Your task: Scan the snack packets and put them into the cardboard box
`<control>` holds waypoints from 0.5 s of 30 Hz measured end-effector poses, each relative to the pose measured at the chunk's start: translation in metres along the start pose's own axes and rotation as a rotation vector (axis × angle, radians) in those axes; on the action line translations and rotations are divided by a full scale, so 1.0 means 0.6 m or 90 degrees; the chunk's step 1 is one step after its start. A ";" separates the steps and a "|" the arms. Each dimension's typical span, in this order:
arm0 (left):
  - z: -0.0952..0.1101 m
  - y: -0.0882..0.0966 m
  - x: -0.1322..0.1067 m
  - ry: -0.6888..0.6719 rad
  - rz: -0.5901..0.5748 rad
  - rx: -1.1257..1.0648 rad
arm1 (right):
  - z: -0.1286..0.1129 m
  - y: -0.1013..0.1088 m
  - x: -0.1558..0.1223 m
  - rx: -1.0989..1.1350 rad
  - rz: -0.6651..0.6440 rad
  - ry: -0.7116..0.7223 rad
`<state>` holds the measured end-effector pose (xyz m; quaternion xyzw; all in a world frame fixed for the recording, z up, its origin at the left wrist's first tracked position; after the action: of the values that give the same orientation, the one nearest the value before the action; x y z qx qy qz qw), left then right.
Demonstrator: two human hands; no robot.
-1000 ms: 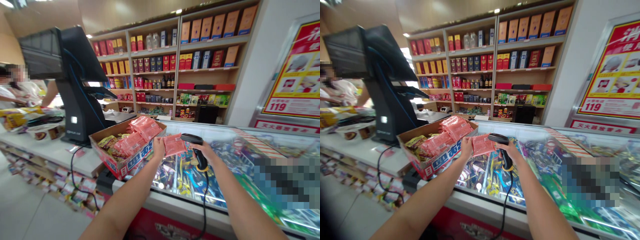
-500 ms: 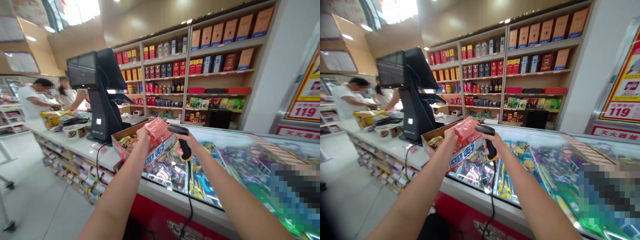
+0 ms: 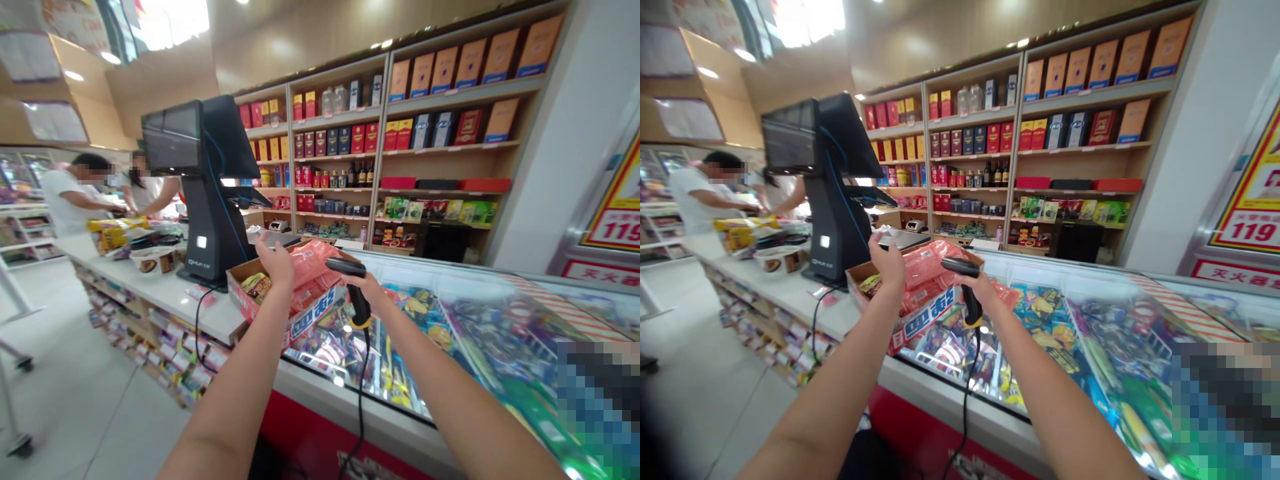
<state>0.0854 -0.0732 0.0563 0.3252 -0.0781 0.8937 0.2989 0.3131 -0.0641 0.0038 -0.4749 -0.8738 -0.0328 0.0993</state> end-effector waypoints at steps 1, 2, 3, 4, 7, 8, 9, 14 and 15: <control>0.017 -0.011 -0.013 -0.055 -0.053 0.040 | 0.003 0.010 -0.004 -0.001 0.008 -0.008; 0.032 -0.027 -0.030 -0.109 -0.137 0.095 | 0.006 0.021 -0.007 -0.001 0.015 -0.014; 0.040 -0.045 -0.049 -0.144 -0.242 0.165 | 0.008 0.032 -0.011 0.000 0.022 -0.017; 0.042 -0.064 -0.070 -0.158 -0.346 0.244 | 0.009 0.042 -0.015 0.001 0.028 -0.017; 0.018 -0.100 -0.117 -0.127 -0.536 0.457 | 0.011 0.069 -0.028 -0.004 0.058 -0.010; 0.007 -0.104 -0.122 -0.119 -0.559 0.499 | 0.011 0.076 -0.033 -0.004 0.070 -0.007; -0.002 -0.105 -0.123 -0.118 -0.572 0.527 | 0.012 0.082 -0.038 -0.003 0.079 -0.006; -0.027 -0.091 -0.079 -0.086 -0.636 0.586 | 0.020 0.110 -0.059 0.025 0.112 -0.012; -0.030 -0.089 -0.070 -0.072 -0.649 0.597 | 0.022 0.117 -0.063 0.033 0.120 -0.011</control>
<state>0.1323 -0.0442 0.0129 0.4624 0.4631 0.5628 0.5050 0.3896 -0.0548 -0.0192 -0.5524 -0.8267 0.0032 0.1063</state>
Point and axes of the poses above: each hand's wrist, its own x-axis towards the middle knuckle, its own y-axis out of the back of the hand, z = x × y, the point moved 3 cm from there along x, towards the middle knuckle, and after that the axes turned 12 degrees about -z, right-handed, at the moved point
